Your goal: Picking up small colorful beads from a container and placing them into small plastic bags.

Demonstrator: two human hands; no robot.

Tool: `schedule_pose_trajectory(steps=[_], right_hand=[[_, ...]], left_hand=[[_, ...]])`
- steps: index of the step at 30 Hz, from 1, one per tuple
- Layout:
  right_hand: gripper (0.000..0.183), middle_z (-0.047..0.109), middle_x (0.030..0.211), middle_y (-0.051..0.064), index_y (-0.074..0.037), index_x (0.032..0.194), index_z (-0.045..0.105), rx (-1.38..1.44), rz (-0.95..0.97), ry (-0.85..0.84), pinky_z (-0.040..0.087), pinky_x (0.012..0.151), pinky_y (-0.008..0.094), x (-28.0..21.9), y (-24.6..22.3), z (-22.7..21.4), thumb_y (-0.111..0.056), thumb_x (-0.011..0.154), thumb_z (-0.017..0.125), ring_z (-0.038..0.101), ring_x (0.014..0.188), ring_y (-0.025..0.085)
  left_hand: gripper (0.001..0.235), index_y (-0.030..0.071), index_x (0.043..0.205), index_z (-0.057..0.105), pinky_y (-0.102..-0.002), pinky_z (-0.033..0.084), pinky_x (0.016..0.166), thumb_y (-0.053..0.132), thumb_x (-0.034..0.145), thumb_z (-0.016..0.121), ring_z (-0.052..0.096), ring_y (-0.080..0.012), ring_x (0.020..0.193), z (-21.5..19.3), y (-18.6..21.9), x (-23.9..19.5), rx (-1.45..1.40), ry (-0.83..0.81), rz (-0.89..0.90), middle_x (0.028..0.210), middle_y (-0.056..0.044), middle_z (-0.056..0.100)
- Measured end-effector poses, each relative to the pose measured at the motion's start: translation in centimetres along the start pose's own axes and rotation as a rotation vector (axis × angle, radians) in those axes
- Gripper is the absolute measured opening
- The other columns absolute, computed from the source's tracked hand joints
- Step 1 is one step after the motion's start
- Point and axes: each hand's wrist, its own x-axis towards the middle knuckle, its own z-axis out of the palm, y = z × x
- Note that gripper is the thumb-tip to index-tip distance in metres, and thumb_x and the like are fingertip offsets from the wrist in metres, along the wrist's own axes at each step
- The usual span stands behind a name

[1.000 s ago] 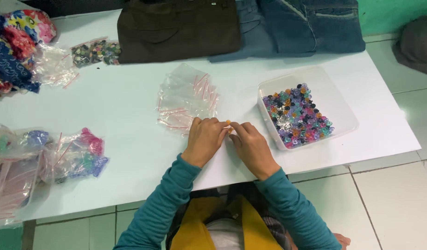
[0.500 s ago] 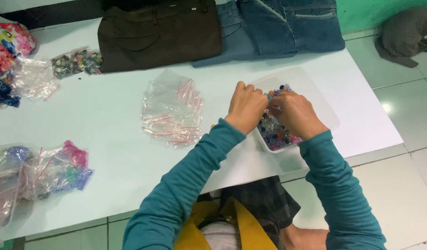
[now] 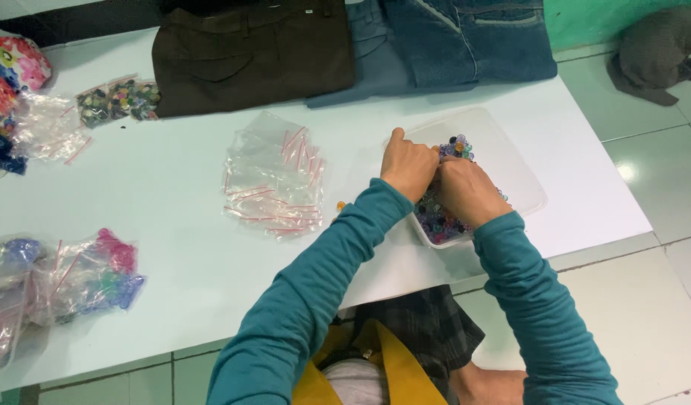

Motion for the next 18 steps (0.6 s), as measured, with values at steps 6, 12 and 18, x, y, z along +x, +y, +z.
schedule_pose_trajectory(steps=[6, 12, 18], right_hand=[[0.008, 0.071, 0.080, 0.026, 0.005, 0.090, 0.072, 0.091, 0.038, 0.016, 0.060, 0.066, 0.056, -0.3, -0.2, -0.5, 0.004, 0.087, 0.065, 0.070, 0.078, 0.049], [0.009, 0.072, 0.082, 0.017, -0.007, 0.090, 0.073, 0.142, 0.085, 0.018, 0.059, 0.068, 0.056, 0.3, 0.8, -0.3, -0.007, 0.087, 0.065, 0.072, 0.082, 0.044], [0.017, 0.075, 0.087, 0.015, -0.008, 0.098, 0.078, 0.171, 0.128, 0.074, 0.062, 0.074, 0.049, 0.3, 0.1, -0.6, 0.000, 0.087, 0.070, 0.074, 0.085, 0.040]], left_hand=[[0.018, 0.012, 0.081, 0.075, -0.051, 0.030, 0.097, 0.003, 0.091, 0.064, 0.072, -0.0277, 0.076, -0.5, 0.0, -0.3, 0.008, 0.010, 0.013, 0.075, -0.006, 0.075], [0.020, 0.017, 0.086, 0.077, -0.049, 0.031, 0.096, 0.007, 0.091, 0.061, 0.074, -0.0244, 0.082, 0.3, -0.2, 0.0, 0.015, 0.009, 0.029, 0.081, 0.000, 0.077], [0.009, 0.015, 0.077, 0.074, -0.046, 0.036, 0.081, 0.009, 0.082, 0.072, 0.072, -0.0253, 0.075, 0.9, -1.4, -0.2, -0.034, 0.180, 0.077, 0.075, -0.003, 0.074]])
